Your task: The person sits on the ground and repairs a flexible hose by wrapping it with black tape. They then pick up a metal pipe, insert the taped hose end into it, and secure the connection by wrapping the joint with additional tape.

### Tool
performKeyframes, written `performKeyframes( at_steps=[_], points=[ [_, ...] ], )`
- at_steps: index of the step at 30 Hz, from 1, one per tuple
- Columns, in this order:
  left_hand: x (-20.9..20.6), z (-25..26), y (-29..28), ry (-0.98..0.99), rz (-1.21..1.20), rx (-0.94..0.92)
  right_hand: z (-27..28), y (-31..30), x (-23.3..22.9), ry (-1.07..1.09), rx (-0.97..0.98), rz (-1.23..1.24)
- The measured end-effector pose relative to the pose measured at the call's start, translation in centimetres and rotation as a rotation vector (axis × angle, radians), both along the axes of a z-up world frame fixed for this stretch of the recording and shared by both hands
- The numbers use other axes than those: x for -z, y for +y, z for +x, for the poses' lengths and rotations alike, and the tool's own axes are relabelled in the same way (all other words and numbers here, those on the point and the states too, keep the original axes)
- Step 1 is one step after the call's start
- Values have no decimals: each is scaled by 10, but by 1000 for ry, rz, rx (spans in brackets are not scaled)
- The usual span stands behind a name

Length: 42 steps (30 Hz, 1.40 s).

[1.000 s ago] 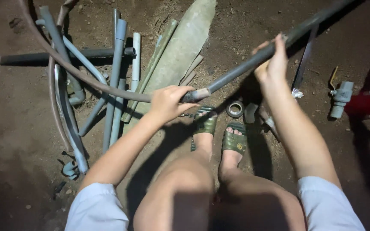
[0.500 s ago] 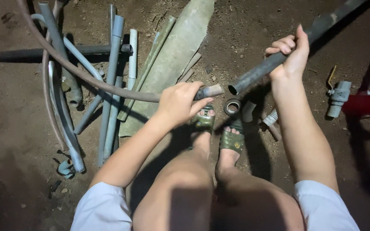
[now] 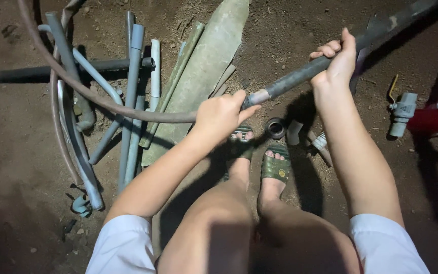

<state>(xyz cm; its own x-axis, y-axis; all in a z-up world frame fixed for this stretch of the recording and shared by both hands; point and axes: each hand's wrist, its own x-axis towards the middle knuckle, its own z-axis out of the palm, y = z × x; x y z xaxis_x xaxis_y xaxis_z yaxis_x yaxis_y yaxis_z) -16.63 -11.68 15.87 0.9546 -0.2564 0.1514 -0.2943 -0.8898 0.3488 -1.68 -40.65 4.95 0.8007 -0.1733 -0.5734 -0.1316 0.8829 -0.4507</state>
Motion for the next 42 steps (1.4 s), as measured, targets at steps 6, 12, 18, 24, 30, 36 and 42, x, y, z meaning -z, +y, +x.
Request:
performKeyframes(
  at_steps=[6, 12, 18, 24, 30, 36, 42],
  points=[
    [21, 11, -2, 112, 103, 24, 0, 4, 16, 67, 40, -137],
    [33, 17, -8, 211, 120, -6, 0, 13, 13, 72, 62, -190],
    [42, 21, -19, 316, 124, 2, 2, 13, 30, 151, 100, -256],
    [59, 22, -27, 339, 156, -25, -1, 16, 30, 222, 91, -286],
    [65, 26, -40, 301, 118, -34, -1, 18, 28, 224, 124, -297],
    [54, 33, -51, 438, 72, -35, -6, 19, 2, 235, 156, -321],
    [40, 40, -38, 611, 103, 78, -11, 22, 19, 182, 132, -326]
  ],
)
